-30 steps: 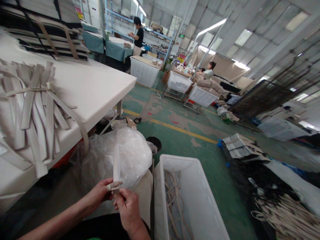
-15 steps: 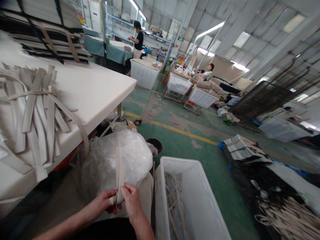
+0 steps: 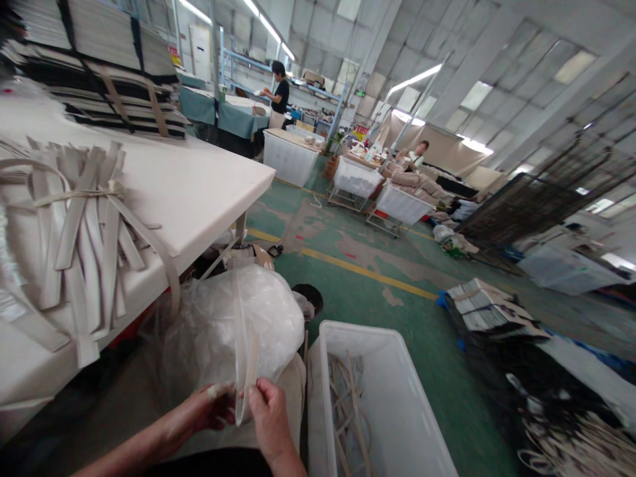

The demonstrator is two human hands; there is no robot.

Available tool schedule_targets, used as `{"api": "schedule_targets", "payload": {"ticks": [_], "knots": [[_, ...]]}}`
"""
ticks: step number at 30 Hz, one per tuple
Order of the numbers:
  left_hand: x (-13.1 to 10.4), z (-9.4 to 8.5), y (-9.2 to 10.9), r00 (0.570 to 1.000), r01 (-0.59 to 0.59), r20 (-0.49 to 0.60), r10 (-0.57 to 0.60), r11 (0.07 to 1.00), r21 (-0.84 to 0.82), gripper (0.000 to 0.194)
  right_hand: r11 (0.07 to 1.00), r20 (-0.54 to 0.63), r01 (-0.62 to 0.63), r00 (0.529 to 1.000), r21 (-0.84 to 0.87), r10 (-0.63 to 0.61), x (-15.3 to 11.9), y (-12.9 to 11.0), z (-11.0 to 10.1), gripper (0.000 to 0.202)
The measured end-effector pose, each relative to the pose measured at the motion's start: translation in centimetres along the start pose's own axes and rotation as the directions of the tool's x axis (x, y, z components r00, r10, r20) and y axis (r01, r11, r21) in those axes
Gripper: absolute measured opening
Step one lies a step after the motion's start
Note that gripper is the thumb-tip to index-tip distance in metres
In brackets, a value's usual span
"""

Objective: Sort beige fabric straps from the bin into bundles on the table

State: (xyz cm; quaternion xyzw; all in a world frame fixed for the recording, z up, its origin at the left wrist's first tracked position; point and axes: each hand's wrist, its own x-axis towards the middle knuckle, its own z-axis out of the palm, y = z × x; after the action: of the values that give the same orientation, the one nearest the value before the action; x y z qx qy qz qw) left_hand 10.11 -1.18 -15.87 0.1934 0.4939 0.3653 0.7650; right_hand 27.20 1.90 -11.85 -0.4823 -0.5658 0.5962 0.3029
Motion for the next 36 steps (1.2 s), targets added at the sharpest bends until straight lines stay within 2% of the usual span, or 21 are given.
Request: {"api": "schedule_targets", "payload": {"ticks": [5, 9, 13, 17, 20, 23, 25, 28, 30, 32, 36], "knots": [[-0.6, 0.2, 1.7, 0.997, -0.069, 0.008, 0.072, 0.975, -0.211, 0.072, 0.992, 0.223, 0.056, 0.974, -0.114, -0.030, -1.5, -1.5, -0.7, 0.031], [-0.1, 0.0, 3.1, 0.996, -0.084, -0.059, 0.066, 0.917, -0.391, 0.059, 0.954, 0.287, 0.105, 0.958, -0.282, -0.020, -2.8, -1.9, -1.4, 0.023], [-0.1, 0.1, 5.7, 0.971, -0.205, -0.212, 0.111, 0.844, -0.495, 0.031, 0.923, 0.245, 0.056, 0.969, -0.382, 0.043, -3.7, -0.9, -2.9, 0.022], [-1.1, 0.1, 9.1, 0.929, -0.320, -0.343, 0.138, 0.766, -0.557, 0.025, 0.895, 0.153, 0.003, 0.986, -0.447, 0.073, -4.4, 0.8, -6.0, 0.026], [-1.7, -0.4, 10.7, 0.886, -0.416, -0.430, 0.175, 0.710, -0.568, 0.022, 0.847, 0.044, -0.053, 0.995, -0.530, 0.090, -4.5, 2.9, -8.5, 0.028], [-2.0, -1.2, 11.2, 0.831, -0.506, -0.518, 0.201, 0.660, -0.556, 0.024, 0.811, -0.025, -0.116, 0.992, -0.573, 0.124, -4.4, 4.9, -10.3, 0.030], [-2.1, -1.6, 11.2, 0.800, -0.547, -0.561, 0.212, 0.642, -0.537, 0.025, 0.795, -0.037, -0.125, 0.991, -0.593, 0.128, -4.3, 5.7, -10.7, 0.033], [-2.6, -1.8, 10.9, 0.744, -0.605, -0.615, 0.260, 0.653, -0.456, 0.024, 0.791, -0.044, -0.084, 0.996, -0.606, 0.071, -3.8, 5.5, -10.3, 0.033], [-2.8, -1.5, 10.5, 0.723, -0.622, -0.621, 0.304, 0.677, -0.393, 0.023, 0.828, -0.045, -0.029, 0.999, -0.561, 0.004, -3.3, 4.5, -9.5, 0.031], [-2.9, -1.1, 9.8, 0.740, -0.597, -0.593, 0.316, 0.715, -0.363, 0.021, 0.890, -0.025, 0.032, 0.999, -0.454, -0.048, -2.8, 3.1, -8.4, 0.031], [-2.6, -0.1, 7.1, 0.848, -0.434, -0.477, 0.233, 0.821, -0.370, 0.018, 0.962, 0.062, 0.165, 0.986, -0.215, -0.156, -1.6, -0.4, -5.9, 0.036]]}}
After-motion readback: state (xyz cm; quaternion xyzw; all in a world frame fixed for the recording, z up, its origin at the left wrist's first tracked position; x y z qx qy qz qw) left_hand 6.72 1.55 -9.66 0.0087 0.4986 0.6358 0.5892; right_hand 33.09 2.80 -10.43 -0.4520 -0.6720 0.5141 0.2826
